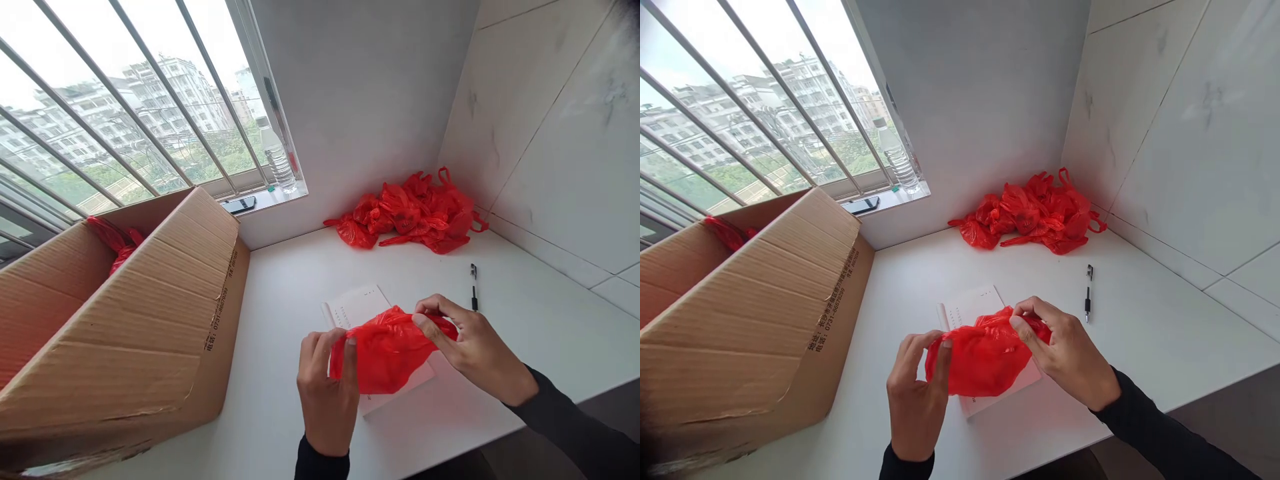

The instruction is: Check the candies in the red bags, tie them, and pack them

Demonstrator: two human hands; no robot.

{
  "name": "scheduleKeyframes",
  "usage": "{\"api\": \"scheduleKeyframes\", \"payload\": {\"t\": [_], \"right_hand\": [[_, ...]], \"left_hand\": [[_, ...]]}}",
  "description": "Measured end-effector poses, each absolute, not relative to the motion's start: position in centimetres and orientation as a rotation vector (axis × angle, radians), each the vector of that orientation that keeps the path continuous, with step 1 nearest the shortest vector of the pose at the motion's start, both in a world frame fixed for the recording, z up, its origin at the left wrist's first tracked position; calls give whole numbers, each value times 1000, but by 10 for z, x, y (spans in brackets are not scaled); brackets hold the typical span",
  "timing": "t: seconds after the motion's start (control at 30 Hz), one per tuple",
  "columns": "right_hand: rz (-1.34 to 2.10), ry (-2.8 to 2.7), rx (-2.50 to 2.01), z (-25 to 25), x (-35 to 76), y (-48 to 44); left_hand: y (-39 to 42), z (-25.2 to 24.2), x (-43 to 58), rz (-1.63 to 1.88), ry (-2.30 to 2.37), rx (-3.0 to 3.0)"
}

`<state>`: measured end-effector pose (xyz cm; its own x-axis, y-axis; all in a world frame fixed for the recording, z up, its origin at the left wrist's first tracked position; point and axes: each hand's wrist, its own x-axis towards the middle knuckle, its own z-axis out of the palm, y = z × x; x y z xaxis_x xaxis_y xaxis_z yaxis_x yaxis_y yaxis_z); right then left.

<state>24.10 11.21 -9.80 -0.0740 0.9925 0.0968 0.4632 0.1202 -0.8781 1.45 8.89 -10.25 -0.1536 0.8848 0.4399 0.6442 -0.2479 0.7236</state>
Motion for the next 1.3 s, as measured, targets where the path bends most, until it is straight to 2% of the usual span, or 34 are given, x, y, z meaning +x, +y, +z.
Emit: {"api": "scheduleKeyframes", "payload": {"t": [0.2, 0.63, 0.87, 1.2, 1.3], "right_hand": [[851, -1358, -1495, -108, 255, 113], [809, -1445, -1470, -96, 251, 104], [745, -1474, -1502, -87, 247, 100], [674, -1431, -1536, -95, 259, 105], [523, -1480, -1533, -83, 255, 101]], "left_hand": [[81, -95, 1, 1531, 1841, 1510], [90, -81, 19, 1322, 1863, 2111], [111, -88, 46, 995, 1914, 2392], [49, -75, 13, 1251, 1772, 1580], [46, -67, 6, 1394, 1747, 1321]]}}
